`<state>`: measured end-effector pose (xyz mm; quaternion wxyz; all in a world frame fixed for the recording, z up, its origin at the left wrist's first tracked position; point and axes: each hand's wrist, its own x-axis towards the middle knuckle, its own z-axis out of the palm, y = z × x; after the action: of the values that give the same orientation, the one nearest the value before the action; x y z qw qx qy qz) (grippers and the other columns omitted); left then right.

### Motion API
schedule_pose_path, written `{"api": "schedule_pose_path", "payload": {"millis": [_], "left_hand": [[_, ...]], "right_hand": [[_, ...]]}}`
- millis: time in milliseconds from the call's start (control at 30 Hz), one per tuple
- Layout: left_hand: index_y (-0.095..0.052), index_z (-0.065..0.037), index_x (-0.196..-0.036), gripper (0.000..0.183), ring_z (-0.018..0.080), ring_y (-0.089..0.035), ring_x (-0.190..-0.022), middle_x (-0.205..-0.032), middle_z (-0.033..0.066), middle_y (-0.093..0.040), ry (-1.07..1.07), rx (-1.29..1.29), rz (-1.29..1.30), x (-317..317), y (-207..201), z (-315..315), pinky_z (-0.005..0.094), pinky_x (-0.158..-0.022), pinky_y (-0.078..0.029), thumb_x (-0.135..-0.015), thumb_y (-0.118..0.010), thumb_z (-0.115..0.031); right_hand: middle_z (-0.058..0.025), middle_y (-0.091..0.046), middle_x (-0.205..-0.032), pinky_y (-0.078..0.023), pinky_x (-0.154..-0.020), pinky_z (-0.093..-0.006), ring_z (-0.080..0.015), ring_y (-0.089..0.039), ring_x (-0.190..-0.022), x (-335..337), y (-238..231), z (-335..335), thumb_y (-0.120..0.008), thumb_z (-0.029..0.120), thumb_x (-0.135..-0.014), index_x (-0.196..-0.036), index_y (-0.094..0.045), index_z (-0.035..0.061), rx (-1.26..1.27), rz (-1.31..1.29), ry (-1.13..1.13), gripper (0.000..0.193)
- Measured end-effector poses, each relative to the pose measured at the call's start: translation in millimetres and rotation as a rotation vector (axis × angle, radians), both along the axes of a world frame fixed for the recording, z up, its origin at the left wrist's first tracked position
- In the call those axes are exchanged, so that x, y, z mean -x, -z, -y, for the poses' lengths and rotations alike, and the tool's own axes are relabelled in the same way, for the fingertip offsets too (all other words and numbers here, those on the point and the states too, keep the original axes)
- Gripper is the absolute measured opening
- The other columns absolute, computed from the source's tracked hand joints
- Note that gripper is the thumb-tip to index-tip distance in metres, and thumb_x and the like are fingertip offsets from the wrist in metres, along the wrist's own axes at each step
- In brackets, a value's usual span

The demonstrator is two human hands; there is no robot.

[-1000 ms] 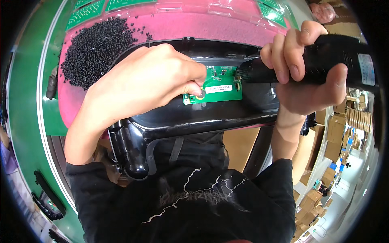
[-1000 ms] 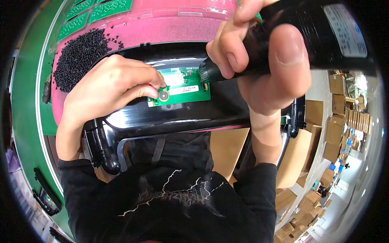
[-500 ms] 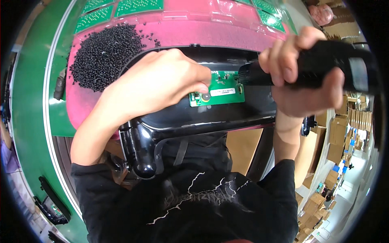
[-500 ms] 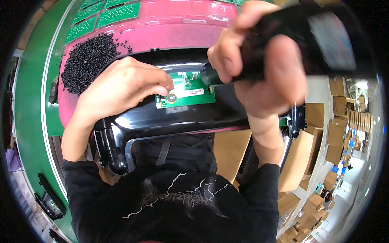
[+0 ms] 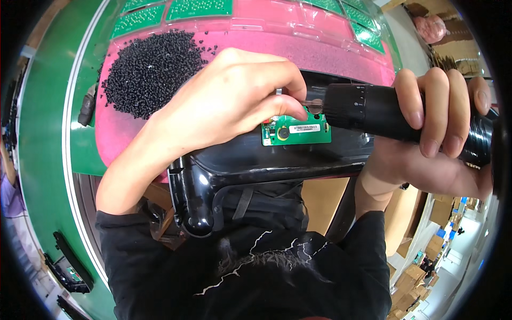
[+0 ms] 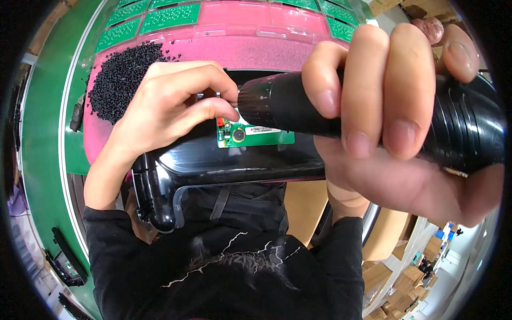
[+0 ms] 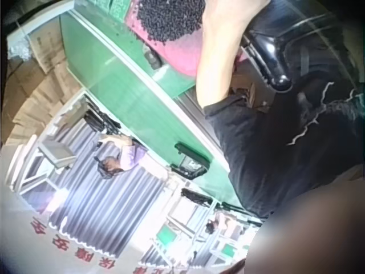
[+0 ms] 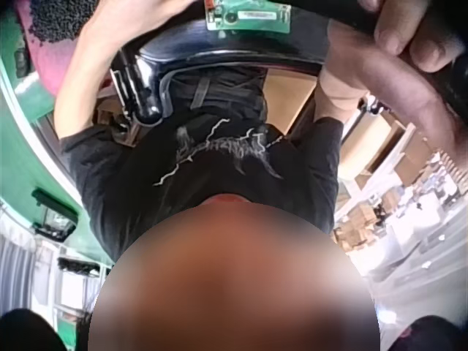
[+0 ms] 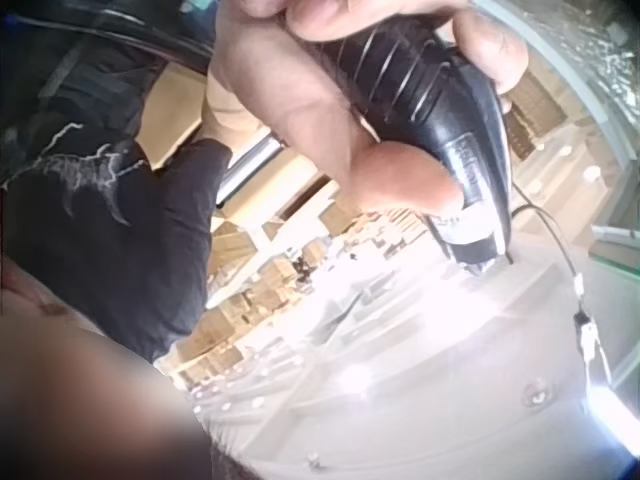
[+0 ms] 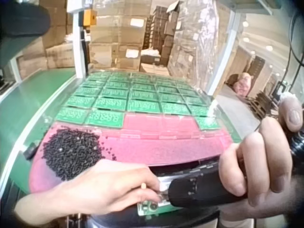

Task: Assemble electronic components by installing a circuit board into a plastic housing and securing it with screws using an electric screwdriver.

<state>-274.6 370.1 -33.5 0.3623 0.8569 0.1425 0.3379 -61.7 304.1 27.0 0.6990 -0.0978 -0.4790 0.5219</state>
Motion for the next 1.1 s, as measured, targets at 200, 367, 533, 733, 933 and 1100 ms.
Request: {"api": "schedule_pose_path", "payload": {"millis": [200,367,533,733,933,1100], "left_hand": [[-0.064,-0.001,-0.088,0.025,0.0216,-0.063,-0.064,-0.077,0.0079,-0.064,-0.116,-0.241,-0.113,1,-8,2,0.0302,-0.053,-0.047,-0.073,-0.081,-0.013],[-0.064,0.0,-0.088,0.022,0.0315,-0.065,-0.069,-0.078,0.0118,-0.064,-0.18,-0.337,-0.106,1,-3,5,0.038,-0.058,-0.052,-0.071,-0.078,-0.003],[-0.066,0.0,-0.088,0.017,0.0297,-0.066,-0.07,-0.077,0.0118,-0.065,-0.202,-0.317,-0.131,1,-3,7,0.0354,-0.059,-0.053,-0.074,-0.075,0.001],[-0.069,0.0,-0.088,0.006,0.0179,-0.066,-0.065,-0.076,0.0095,-0.068,-0.449,-0.382,0.085,-7,-16,-5,0.0275,-0.06,-0.051,-0.083,-0.073,0.0],[-0.063,0.001,-0.078,0.021,0.0207,-0.055,-0.056,-0.061,0.0075,-0.054,-0.465,-0.298,-0.048,-15,-19,5,0.0288,-0.054,-0.044,-0.09,-0.071,-0.014],[-0.059,0.001,-0.085,0.018,0.0239,-0.059,-0.067,-0.074,0.0101,-0.055,-0.461,-0.241,-0.056,-12,-10,6,0.032,-0.061,-0.047,-0.09,-0.069,-0.013]], "right_hand": [[0.0061,-0.048,-0.068,-0.037,-0.066,-0.026,-0.0064,-0.043,-0.056,25,2,5,-0.06,0.049,-0.083,-0.102,-0.051,0.0093,0.151,-0.054,0.267,0.045],[0.0047,-0.049,-0.069,-0.036,-0.064,-0.0274,-0.0075,-0.043,-0.056,19,5,5,-0.06,0.053,-0.082,-0.106,-0.052,0.0092,0.141,0.072,0.199,0.051],[0.0032,-0.049,-0.069,-0.035,-0.063,-0.0288,-0.0087,-0.043,-0.056,15,4,0,-0.059,0.058,-0.082,-0.109,-0.053,0.009,0.114,0.205,0.097,0.057],[0.0018,-0.05,-0.069,-0.034,-0.06,-0.03,-0.01,-0.043,-0.054,12,16,-7,-0.055,0.064,-0.083,-0.113,-0.054,0.0084,0.0,0.166,-0.076,0.063],[0.0011,-0.049,-0.066,-0.036,-0.059,-0.0313,-0.0115,-0.042,-0.053,7,14,-4,-0.051,0.067,-0.086,-0.112,-0.053,0.0093,0.074,0.362,-0.015,0.063],[0.0015,-0.047,-0.064,-0.037,-0.058,-0.0309,-0.0109,-0.041,-0.052,29,19,7,-0.051,0.067,-0.088,-0.109,-0.052,0.0097,0.31,0.239,0.18,0.061]]}}
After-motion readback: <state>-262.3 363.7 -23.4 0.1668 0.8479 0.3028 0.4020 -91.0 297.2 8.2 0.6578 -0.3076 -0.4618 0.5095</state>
